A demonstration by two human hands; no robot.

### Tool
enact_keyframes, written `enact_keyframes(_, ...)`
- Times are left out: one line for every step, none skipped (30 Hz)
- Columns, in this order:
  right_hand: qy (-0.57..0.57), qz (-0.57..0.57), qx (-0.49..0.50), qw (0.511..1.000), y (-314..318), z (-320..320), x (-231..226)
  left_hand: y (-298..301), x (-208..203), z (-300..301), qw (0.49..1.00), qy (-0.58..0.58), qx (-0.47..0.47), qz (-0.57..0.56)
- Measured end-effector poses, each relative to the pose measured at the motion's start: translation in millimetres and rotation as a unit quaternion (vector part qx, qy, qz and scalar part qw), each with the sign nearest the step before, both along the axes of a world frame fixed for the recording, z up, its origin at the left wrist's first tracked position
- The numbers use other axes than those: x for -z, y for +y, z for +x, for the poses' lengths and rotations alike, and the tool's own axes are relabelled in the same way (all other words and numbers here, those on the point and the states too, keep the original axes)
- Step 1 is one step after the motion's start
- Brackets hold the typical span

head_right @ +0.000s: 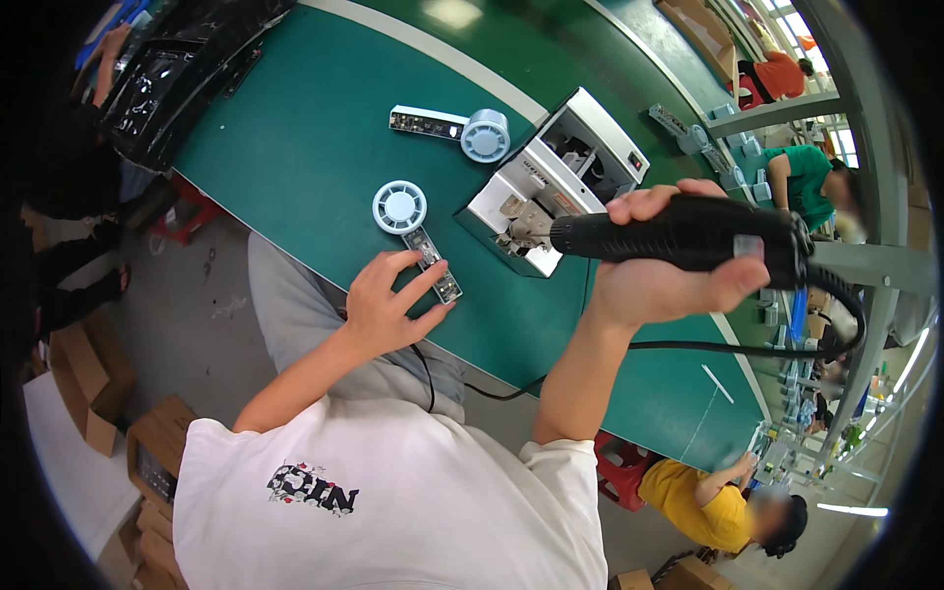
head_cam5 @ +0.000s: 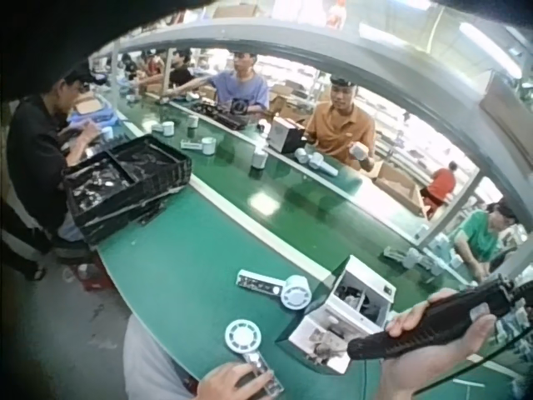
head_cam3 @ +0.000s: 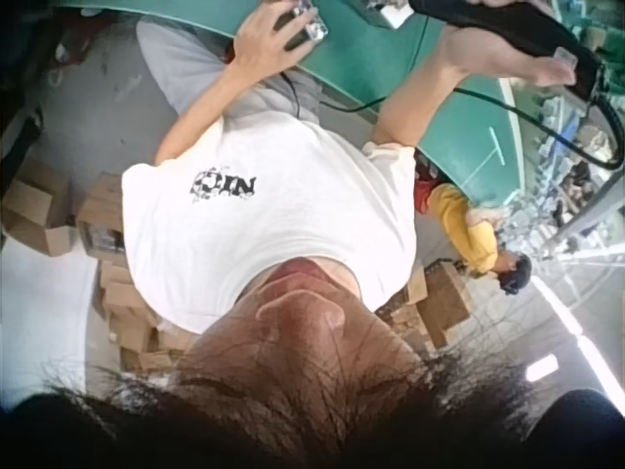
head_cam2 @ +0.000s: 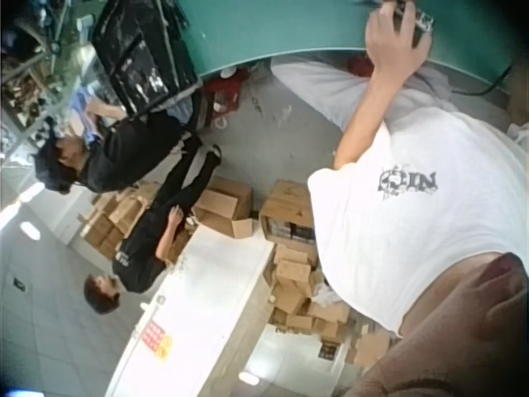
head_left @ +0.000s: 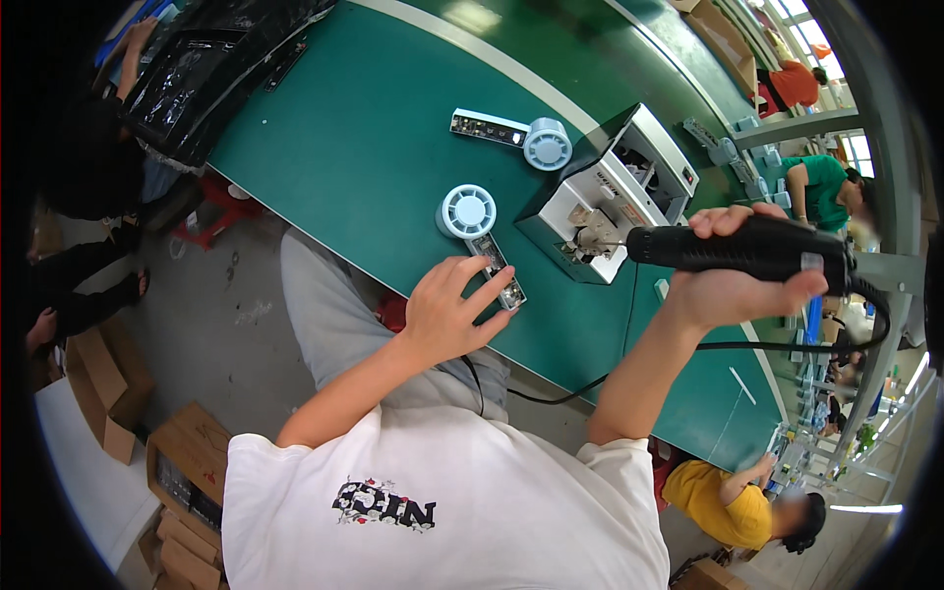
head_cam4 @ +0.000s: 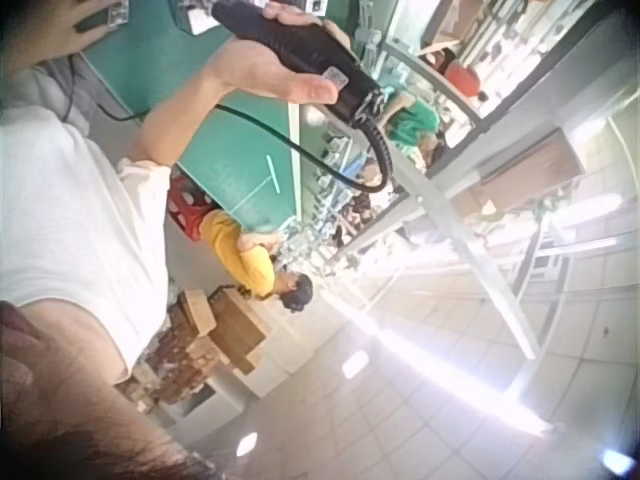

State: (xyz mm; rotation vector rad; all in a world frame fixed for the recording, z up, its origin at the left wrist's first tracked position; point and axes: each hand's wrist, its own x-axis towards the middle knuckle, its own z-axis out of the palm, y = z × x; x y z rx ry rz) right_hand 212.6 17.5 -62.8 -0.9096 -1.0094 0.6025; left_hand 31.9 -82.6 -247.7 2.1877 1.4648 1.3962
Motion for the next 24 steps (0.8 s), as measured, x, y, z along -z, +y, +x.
enact_keyframes(0.008, -0.002, 0.001, 1.000, 3, -2, 2, 0, 1, 0, 1.000, -0.002, 0.000, 0.002)
enact_keyframes(0.015, -0.004, 0.002, 1.000, 6, -3, 4, 0, 1, 0, 1.000, -0.004, 0.001, 0.005)
enact_keyframes(0.004, -0.002, 0.001, 1.000, 9, -5, 6, 1, 2, 1, 1.000, -0.005, 0.003, 0.009)
enact_keyframes(-0.013, -0.015, -0.002, 1.000, 9, -9, 6, 1, 2, 1, 1.000, -0.006, 0.002, 0.009)
enact_keyframes(-0.029, -0.029, -0.005, 0.999, 8, -13, 6, 1, 3, 1, 1.000, -0.009, 0.002, 0.015)
enact_keyframes(-0.048, -0.044, 0.009, 0.998, 8, -17, 9, 1, 3, 1, 1.000, -0.012, 0.001, 0.021)
enact_keyframes(-0.049, -0.044, 0.008, 0.998, 6, -19, 10, 1, 4, 0, 1.000, -0.013, 0.000, 0.020)
enact_keyframes(-0.041, -0.045, -0.003, 0.998, 4, -21, 11, 0, 4, -1, 1.000, -0.013, -0.003, 0.024)
enact_keyframes(-0.032, -0.046, -0.015, 0.998, 1, -22, 12, -1, 5, -2, 1.000, -0.013, -0.007, 0.028)
enact_keyframes(-0.008, -0.027, -0.051, 0.998, -1, -18, 16, 0, 5, -2, 0.999, -0.015, -0.010, 0.029)
enact_keyframes(-0.005, -0.017, -0.060, 0.998, -6, -16, 19, 0, 5, -2, 0.999, -0.018, -0.007, 0.036)
enact_keyframes(-0.011, -0.019, -0.055, 0.998, -10, -15, 20, 1, 5, -2, 0.999, -0.022, -0.004, 0.042)
enact_keyframes(-0.015, -0.021, -0.049, 0.998, -14, -16, 21, 0, 5, -2, 0.999, -0.023, -0.009, 0.042)
enact_keyframes(-0.018, -0.033, -0.050, 0.998, -18, -21, 19, 0, 5, -2, 0.999, -0.022, 0.000, 0.043)
enact_keyframes(-0.020, -0.034, -0.055, 0.998, -18, -23, 21, 0, 6, -3, 0.999, -0.021, 0.009, 0.044)
enact_keyframes(-0.014, -0.035, -0.052, 0.998, -17, -25, 27, 1, 8, -3, 0.999, -0.023, 0.003, 0.049)
enact_keyframes(-0.008, -0.037, -0.049, 0.998, -17, -26, 30, 1, 9, -3, 0.998, -0.023, -0.002, 0.050)
enact_keyframes(0.020, -0.032, -0.056, 0.998, -21, -26, 28, 1, 10, -4, 0.999, -0.023, 0.003, 0.047)
enact_keyframes(-0.001, -0.013, -0.044, 0.999, -22, -24, 22, -1, 10, -4, 0.999, -0.024, 0.010, 0.042)
enact_keyframes(-0.022, 0.005, -0.031, 0.999, -22, -21, 14, -2, 10, -4, 0.999, -0.026, 0.009, 0.041)
enact_keyframes(-0.006, 0.024, -0.038, 0.999, -18, -18, 8, -1, 9, -4, 0.999, -0.023, 0.004, 0.046)
enact_keyframes(0.010, 0.024, -0.028, 0.999, -12, -16, 5, 0, 9, -4, 0.998, -0.020, 0.001, 0.053)
enact_keyframes(0.026, 0.025, -0.017, 0.999, -6, -16, 3, 0, 9, -4, 0.998, -0.022, 0.003, 0.054)
enact_keyframes(0.007, 0.009, 0.012, 1.000, -1, -19, 2, -1, 9, -4, 0.999, -0.019, 0.003, 0.049)
